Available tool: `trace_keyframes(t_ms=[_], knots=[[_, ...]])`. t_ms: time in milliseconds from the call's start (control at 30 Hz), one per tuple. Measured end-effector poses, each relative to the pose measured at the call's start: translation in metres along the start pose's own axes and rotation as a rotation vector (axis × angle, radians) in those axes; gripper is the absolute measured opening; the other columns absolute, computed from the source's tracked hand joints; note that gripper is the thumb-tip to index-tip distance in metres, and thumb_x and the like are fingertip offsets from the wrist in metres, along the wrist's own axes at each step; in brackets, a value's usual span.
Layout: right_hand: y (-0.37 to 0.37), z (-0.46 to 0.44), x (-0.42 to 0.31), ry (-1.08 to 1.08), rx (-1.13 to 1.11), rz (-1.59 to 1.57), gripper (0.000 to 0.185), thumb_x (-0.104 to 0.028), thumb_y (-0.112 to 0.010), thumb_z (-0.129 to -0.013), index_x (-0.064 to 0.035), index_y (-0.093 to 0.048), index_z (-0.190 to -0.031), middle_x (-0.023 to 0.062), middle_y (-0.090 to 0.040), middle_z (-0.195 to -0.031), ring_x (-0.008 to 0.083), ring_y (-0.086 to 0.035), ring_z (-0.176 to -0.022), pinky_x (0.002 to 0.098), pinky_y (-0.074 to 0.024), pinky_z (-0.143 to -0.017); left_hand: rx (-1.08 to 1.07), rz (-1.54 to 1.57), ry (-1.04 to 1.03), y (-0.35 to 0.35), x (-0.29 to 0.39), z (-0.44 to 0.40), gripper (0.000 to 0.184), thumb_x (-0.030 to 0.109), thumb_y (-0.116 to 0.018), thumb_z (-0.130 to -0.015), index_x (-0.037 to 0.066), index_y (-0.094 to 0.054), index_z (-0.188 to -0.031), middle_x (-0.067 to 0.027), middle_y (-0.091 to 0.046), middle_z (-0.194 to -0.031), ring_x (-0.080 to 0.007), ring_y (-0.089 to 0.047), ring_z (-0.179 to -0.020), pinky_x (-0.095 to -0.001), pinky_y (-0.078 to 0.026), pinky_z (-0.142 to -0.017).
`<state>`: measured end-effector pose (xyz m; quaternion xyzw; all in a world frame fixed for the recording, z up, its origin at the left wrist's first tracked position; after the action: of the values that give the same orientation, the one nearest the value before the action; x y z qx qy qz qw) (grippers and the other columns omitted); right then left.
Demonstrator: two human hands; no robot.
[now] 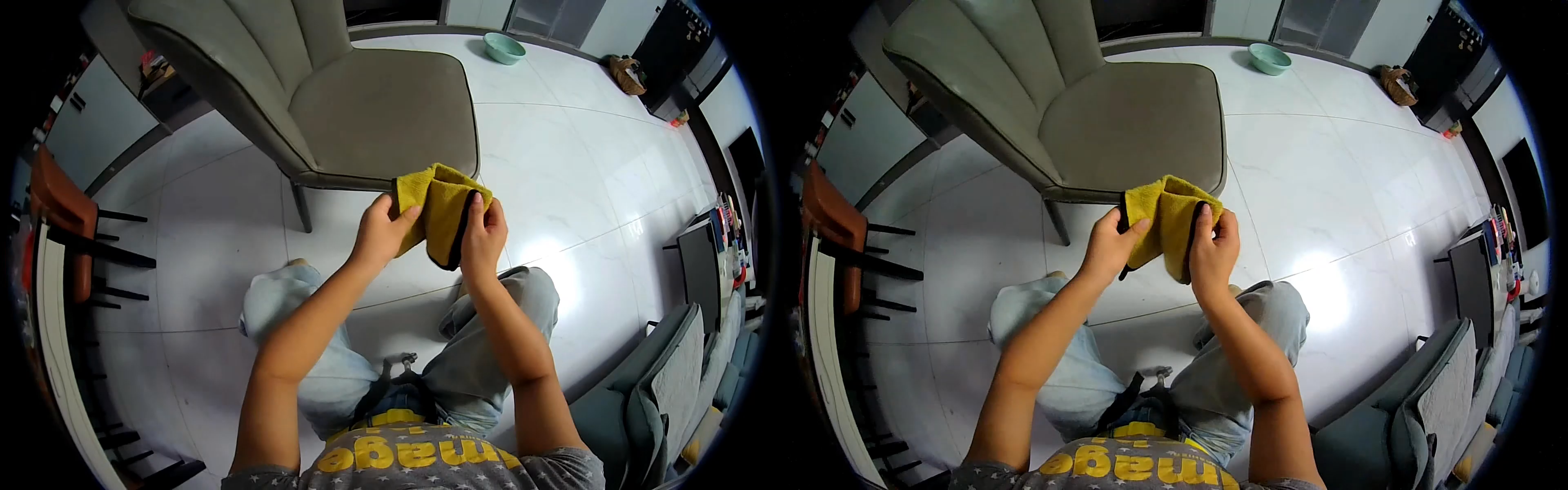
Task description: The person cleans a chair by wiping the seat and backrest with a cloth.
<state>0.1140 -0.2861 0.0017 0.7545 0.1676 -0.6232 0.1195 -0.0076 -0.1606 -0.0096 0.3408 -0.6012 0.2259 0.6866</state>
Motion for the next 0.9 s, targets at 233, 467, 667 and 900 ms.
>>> trace_keyframes(t_ms=[233, 467, 667, 900], knots=[[-0.019, 0.014, 0.005, -0.064, -0.107, -0.082, 0.017, -0.015, -0.064, -0.09, -0.0004, -0.056, -0.092, 0.003, -0.058, -0.083, 0.0091, -0.052, -0.079, 0.0233, -0.0429, -0.072, 0.009, -0.141, -0.083, -0.014, 0.023, 0.012, 0.037, 0.012, -0.068, -0.084, 0.001, -0.047, -0.112, -0.0146, -0.063, -0.091, -0.0234, -0.062, -0.086, -0.034, -0.048, -0.08], [-0.027, 0.008, 0.015, -0.269, -0.308, -0.519, 0.014, -0.013, -0.067, -0.088, -0.0018, -0.058, -0.09, 0.0014, -0.061, -0.082, 0.0073, -0.054, -0.075, 0.0219, -0.0439, -0.069, -0.049, -0.058, -0.374, -0.017, 0.005, 0.008, 0.06, 0.024, -0.072, -0.082, 0.001, -0.038, -0.126, -0.0107, -0.044, -0.111, -0.0186, -0.049, -0.101, -0.0336, -0.05, -0.084], [-0.03, 0.008, 0.009, -0.346, -0.501, -0.509, 0.018, -0.015, -0.067, -0.089, 0.0008, -0.064, -0.096, 0.0018, -0.063, -0.086, 0.0084, -0.055, -0.077, 0.0225, -0.0436, -0.071, 0.018, -0.113, -0.388, 0.0, 0.015, 0.009, 0.055, 0.025, -0.074, -0.081, 0.0, -0.045, -0.122, -0.0093, -0.049, -0.108, -0.0181, -0.053, -0.097, -0.0321, -0.05, -0.082], [-0.013, -0.013, -0.016, -0.338, -0.402, -0.504, 0.019, -0.02, -0.059, -0.094, -0.0009, -0.061, -0.097, -0.0013, -0.06, -0.083, 0.0072, -0.052, -0.075, 0.0218, -0.0416, -0.066, 0.213, 0.405, -0.1, 0.029, -0.001, -0.001, 0.02, 0.018, -0.055, -0.091, 0.002, -0.056, -0.101, -0.0016, -0.054, -0.085, -0.0105, -0.048, -0.076, -0.0262, -0.04, -0.065]])
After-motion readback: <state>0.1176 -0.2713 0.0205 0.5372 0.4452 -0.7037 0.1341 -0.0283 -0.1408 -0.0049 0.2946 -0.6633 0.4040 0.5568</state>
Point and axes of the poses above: each hand's wrist, its own z-axis away from the middle knuckle, its own y-axis out of the back of the hand, x = y × z, the point moved 4 cm from there along -z, towards the middle knuckle
